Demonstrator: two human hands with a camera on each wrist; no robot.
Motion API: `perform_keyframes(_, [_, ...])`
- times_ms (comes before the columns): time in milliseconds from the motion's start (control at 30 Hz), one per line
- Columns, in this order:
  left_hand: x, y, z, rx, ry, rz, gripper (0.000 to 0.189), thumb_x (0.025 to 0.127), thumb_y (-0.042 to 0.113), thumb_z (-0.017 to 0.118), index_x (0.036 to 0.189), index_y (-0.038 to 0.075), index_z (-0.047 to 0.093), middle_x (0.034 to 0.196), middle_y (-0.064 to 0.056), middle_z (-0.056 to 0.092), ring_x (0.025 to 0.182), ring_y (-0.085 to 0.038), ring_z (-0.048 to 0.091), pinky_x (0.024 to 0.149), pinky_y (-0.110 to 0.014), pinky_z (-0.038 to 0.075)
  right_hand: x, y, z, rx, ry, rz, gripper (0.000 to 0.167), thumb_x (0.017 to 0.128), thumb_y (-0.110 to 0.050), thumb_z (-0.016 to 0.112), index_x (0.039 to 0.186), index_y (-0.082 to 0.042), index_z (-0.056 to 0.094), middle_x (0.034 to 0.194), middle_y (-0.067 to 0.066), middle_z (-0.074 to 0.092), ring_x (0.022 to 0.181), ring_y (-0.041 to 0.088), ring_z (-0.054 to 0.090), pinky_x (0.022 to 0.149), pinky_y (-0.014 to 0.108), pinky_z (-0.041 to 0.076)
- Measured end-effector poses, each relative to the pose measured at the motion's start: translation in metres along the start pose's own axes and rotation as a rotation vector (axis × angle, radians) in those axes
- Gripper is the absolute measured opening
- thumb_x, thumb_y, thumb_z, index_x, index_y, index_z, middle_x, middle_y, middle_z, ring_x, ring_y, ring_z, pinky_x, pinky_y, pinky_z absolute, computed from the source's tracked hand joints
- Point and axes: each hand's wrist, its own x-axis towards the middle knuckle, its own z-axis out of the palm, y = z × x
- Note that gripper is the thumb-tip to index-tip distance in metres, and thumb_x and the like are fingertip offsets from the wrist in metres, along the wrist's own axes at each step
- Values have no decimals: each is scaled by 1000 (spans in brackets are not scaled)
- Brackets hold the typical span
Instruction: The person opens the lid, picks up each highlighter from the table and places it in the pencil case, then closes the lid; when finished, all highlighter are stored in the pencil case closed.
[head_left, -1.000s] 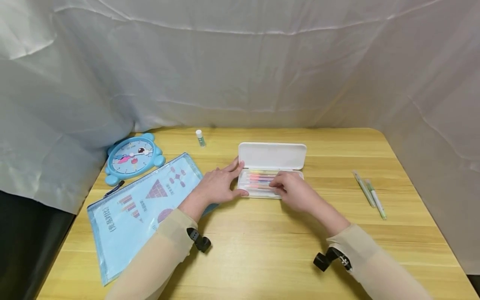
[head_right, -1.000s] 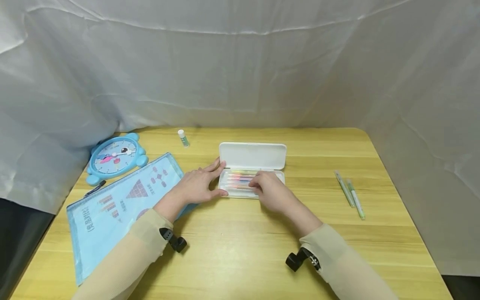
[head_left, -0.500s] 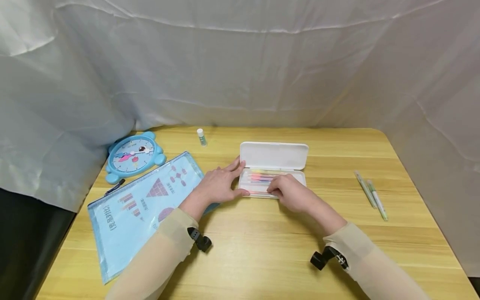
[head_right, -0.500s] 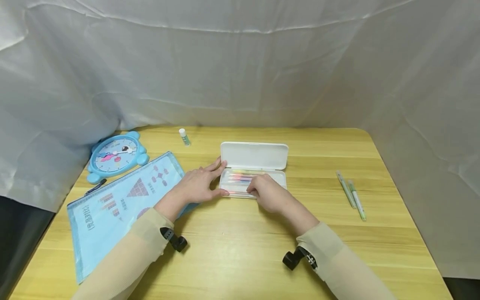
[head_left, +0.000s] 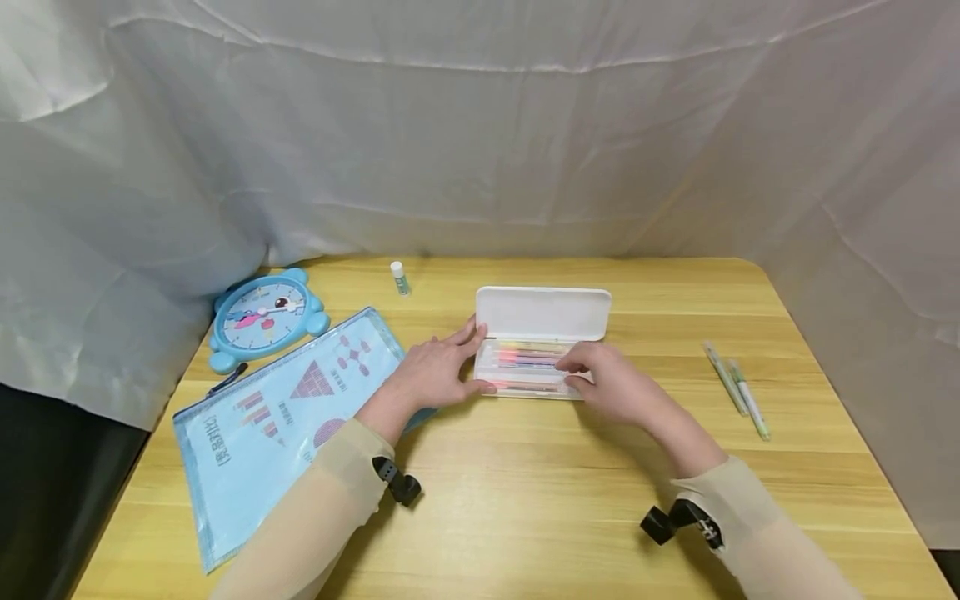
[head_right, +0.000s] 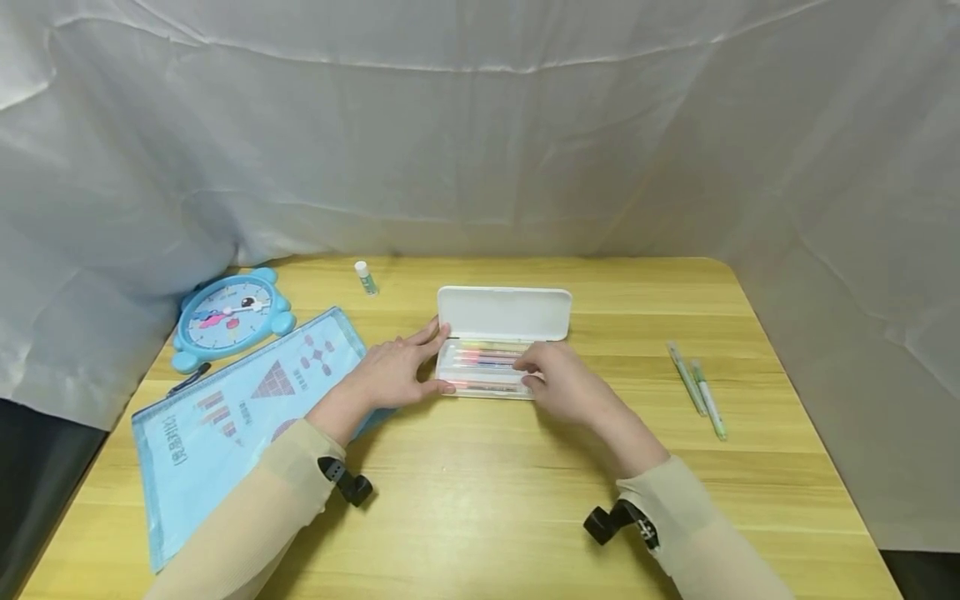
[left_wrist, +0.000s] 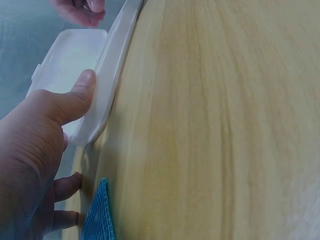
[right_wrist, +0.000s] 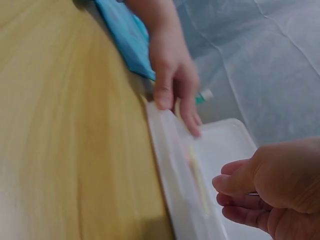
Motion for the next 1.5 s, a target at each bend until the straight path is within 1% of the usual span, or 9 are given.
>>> perform_keyframes(233, [0, 1, -1, -5, -6, 2, 99, 96, 75, 57, 169, 23, 15, 175, 3, 7, 139, -35, 54, 118, -58, 37, -30, 12, -32, 25, 58, 91, 20, 95, 5, 72, 115, 8, 75, 112, 22, 74, 102, 39, 71, 91, 59, 57])
perform_keyframes(433, [0, 1, 0, -9, -1, 3, 100, 95, 76, 58, 169, 23, 15, 175, 3, 5, 138, -34, 55, 118, -59, 37, -61, 26, -59, -55, 149, 161, 19, 96, -2, 75, 114, 3, 77, 112, 18, 76, 100, 38, 72, 86, 60, 57])
perform_keyframes(567, [-1, 1, 0, -4, -6, 1, 100, 95, 78, 56, 168, 23, 14, 175, 5, 2, 137, -33, 57, 119, -58, 35, -81, 39, -73, -72, 209, 167, 19, 96, -3, 77, 114, 4, 77, 111, 20, 76, 98, 40, 72, 82, 62, 56])
perform_keyframes(633, [-1, 0, 0, -4, -10, 0, 100, 95, 78, 55, 169, 23, 14, 175, 5, 1, 137, -33, 57, 119, -58, 35, -91, 46, -80, -88, 231, 180, 20, 96, -4, 78, 114, 3, 77, 111, 20, 76, 97, 40, 72, 81, 56, 57])
perform_keyframes(767, [-2, 0, 0, -12, -16, -4, 101, 95, 79, 54, 169, 24, 13, 175, 5, 1, 138, -34, 56, 119, -58, 34, -109, 60, -91, -103, 264, 241, 21, 96, -6, 78, 116, 2, 77, 109, 20, 77, 95, 40, 72, 73, 24, 54])
perform_keyframes(867, [-3, -1, 0, -19, -13, -10, 100, 95, 79, 55, 169, 25, 13, 175, 5, 2, 138, -34, 56, 119, -58, 35, -120, 69, -96, -116, 283, 292, 21, 96, -6, 78, 115, 3, 78, 105, 19, 77, 94, 42, 72, 69, 16, 49])
perform_keyframes(1000, [-4, -2, -1, -28, -6, -17, 100, 95, 77, 57, 169, 25, 14, 175, 5, 2, 137, -34, 57, 119, -58, 35, -131, 81, -96, -149, 295, 351, 23, 94, -7, 80, 113, 6, 77, 99, 21, 77, 90, 45, 73, 68, 31, 56])
perform_keyframes(1233, [-5, 0, -2, -25, -5, -22, 100, 95, 76, 58, 169, 25, 14, 175, 5, 3, 138, -36, 55, 118, -60, 36, -143, 105, -83, -166, 313, 424, 22, 90, -1, 79, 107, 13, 75, 90, 23, 75, 79, 42, 73, 61, 26, 53])
perform_keyframes(1500, [-2, 3, -3, -12, -10, -8, 100, 95, 77, 56, 169, 25, 14, 175, 5, 3, 137, -36, 56, 118, -59, 36, -141, 111, -65, -167, 320, 488, 23, 90, -1, 79, 107, 13, 74, 88, 23, 74, 77, 39, 72, 66, 52, 58])
